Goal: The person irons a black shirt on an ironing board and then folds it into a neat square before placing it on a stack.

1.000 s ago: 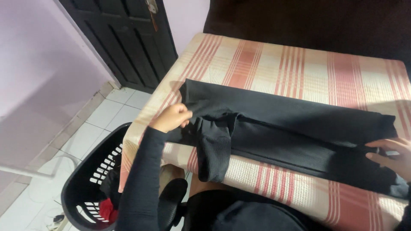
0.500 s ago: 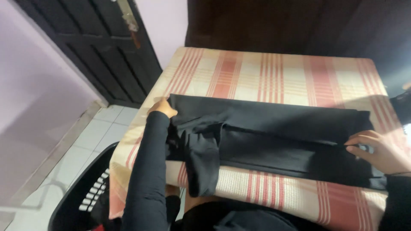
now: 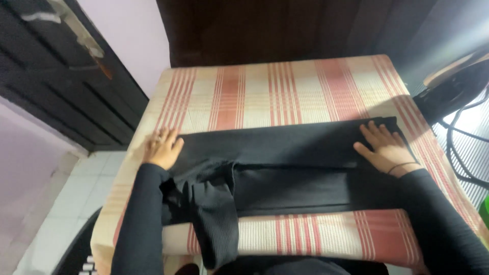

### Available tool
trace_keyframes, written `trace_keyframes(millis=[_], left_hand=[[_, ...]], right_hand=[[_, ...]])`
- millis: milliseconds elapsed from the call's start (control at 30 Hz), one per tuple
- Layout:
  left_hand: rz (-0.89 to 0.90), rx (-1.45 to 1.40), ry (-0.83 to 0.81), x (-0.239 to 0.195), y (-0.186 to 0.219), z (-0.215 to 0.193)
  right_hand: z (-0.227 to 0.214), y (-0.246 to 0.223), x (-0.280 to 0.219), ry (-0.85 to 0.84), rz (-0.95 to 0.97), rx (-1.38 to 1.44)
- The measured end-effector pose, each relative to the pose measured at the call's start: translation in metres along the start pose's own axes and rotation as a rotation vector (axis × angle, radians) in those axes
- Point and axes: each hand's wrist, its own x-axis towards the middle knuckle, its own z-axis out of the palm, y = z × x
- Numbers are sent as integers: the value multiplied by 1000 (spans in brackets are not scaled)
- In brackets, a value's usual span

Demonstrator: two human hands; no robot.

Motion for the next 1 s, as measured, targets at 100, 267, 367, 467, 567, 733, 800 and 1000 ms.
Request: trace_keyframes(millis=[100, 267, 367, 467, 567, 733, 800, 1000], left_hand=[[-246, 44, 28, -1, -1, -2], [-422, 364, 206, -16, -8, 0], [-154, 214, 479, -46, 6, -9], [131, -22, 684, -96, 25, -18], [-5, -315, 602, -169, 58, -32], [19, -288, 479, -224, 60, 0], [87, -331, 533, -226, 55, 1], [188, -633, 531, -200, 48, -34]], right_hand=[[17, 23, 13, 86, -12, 0], [8, 25, 7, 250, 0, 81], [-7, 4, -13, 524, -40, -8], [-43, -62, -42, 790, -536, 138], [-59, -142, -75, 511, -782, 286], [-65, -259, -110, 142, -1287, 554], [-45, -296, -100, 142, -1241, 461], [17, -344, -63, 41, -884, 155]])
